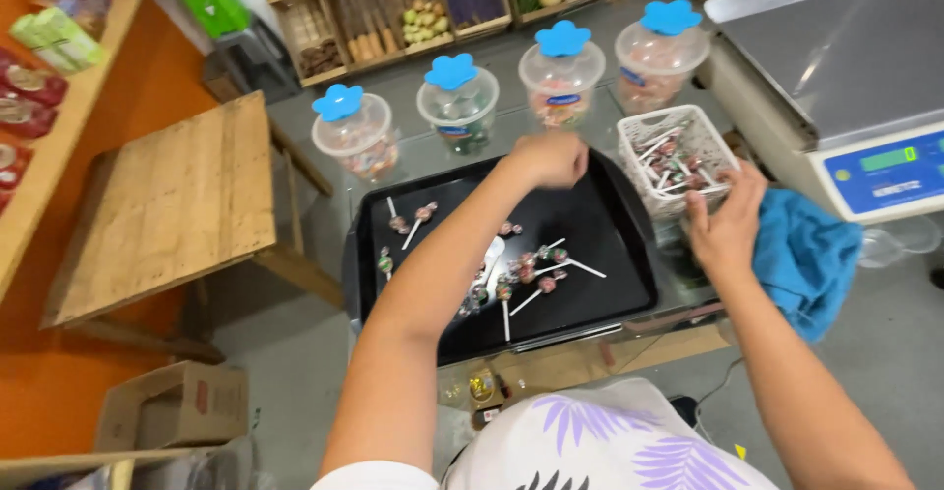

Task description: The person transfers lollipops from a black tray into a white basket, then pours wrapped candies from a clear container onto the tray and transfers them into a smaller clear container. The person uses a blue cloth to wipe the containers during the process.

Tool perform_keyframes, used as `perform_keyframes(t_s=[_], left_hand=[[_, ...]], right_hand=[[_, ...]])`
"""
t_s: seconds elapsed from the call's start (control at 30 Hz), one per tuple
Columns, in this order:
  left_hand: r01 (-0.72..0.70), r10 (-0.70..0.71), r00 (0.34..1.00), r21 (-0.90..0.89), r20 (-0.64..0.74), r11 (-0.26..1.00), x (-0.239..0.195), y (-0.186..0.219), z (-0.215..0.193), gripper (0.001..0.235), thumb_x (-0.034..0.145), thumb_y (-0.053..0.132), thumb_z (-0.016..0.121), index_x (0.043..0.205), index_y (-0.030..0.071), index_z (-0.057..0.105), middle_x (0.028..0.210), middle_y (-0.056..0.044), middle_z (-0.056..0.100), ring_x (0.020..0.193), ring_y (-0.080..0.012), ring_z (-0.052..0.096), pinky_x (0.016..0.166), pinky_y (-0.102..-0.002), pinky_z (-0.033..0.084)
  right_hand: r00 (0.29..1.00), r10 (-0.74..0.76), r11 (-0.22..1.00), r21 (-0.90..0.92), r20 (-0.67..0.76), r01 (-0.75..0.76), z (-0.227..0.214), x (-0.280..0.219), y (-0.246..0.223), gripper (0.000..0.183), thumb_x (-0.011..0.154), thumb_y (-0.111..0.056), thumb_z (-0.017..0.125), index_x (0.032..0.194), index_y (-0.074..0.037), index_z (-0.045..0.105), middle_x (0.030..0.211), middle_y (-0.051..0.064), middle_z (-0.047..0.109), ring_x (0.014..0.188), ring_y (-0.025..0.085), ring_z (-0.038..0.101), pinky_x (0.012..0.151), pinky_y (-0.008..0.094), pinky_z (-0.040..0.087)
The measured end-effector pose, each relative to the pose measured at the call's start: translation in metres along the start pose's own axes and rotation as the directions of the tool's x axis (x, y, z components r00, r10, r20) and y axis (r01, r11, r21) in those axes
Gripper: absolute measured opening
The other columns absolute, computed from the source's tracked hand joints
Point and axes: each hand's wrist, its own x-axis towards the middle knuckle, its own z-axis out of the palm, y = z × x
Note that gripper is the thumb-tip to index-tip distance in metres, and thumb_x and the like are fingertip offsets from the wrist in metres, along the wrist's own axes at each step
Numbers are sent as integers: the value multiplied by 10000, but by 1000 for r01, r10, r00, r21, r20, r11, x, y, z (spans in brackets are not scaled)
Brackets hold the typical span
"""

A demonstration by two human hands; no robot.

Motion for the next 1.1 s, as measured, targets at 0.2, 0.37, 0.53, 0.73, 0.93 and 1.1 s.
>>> perform_keyframes(t_s=[0.2, 0.37, 0.53, 0.73, 0.93, 1.1], left_hand=[[-163, 138, 922, 38, 362, 986, -85, 14, 31, 357, 772, 331, 633, 1123, 303, 578, 1068, -55, 555, 1007, -252, 585, 719, -450, 484], [-135, 138, 972, -29, 191, 990, -110, 26, 52, 133, 807, 110, 629, 921, 176, 613, 1035, -143, 555, 974, -414, 621, 790, -511, 516], [-139, 141, 987, 28, -71, 990, -90, 28, 39, 49, 850, 173, 602, 896, 156, 602, 894, -103, 584, 872, -362, 663, 747, -468, 543], [-390, 290, 783, -71, -551, 918, -9, 72, 12, 58, 870, 211, 567, 925, 219, 582, 880, -28, 589, 917, -332, 632, 797, -465, 514], [-291, 297, 883, 71, -365, 954, 63, 76, 44, 137, 744, 96, 669, 669, 209, 644, 776, -7, 629, 967, -256, 636, 1081, -590, 231], [-253, 233, 964, 181, 128, 950, 108, 82, 82, 596, 908, 412, 366, 1419, 107, 353, 1515, -158, 299, 1370, -341, 350, 1068, -670, 164]], right_hand=[[997, 56, 997, 48, 53, -58, -20, 12, -43, 462, 1029, -426, 368, 1138, 22, 404, 1242, 277, 394, 1173, 425, 400, 882, 513, 371], [998, 46, 999, -5, 44, -46, -4, 0, -9, 369, 1006, -414, 480, 1127, -72, 410, 1296, 161, 358, 1224, 409, 441, 924, 518, 441], [997, 78, 997, -23, 28, -78, -4, 1, -9, 355, 999, -410, 484, 1135, -88, 424, 1287, 173, 382, 1223, 406, 451, 907, 522, 453], [995, 98, 995, -17, 24, -98, -7, 2, -20, 322, 1005, -397, 459, 1121, -98, 430, 1285, 180, 393, 1194, 438, 464, 850, 556, 467], [993, 116, 993, 3, 14, -116, -12, 6, -28, 302, 999, -385, 441, 1096, -99, 445, 1262, 189, 417, 1156, 457, 485, 817, 568, 477], [992, 125, 992, -5, 10, -125, -9, 6, -23, 283, 987, -401, 422, 1086, -138, 455, 1250, 157, 423, 1107, 435, 521, 814, 518, 488]])
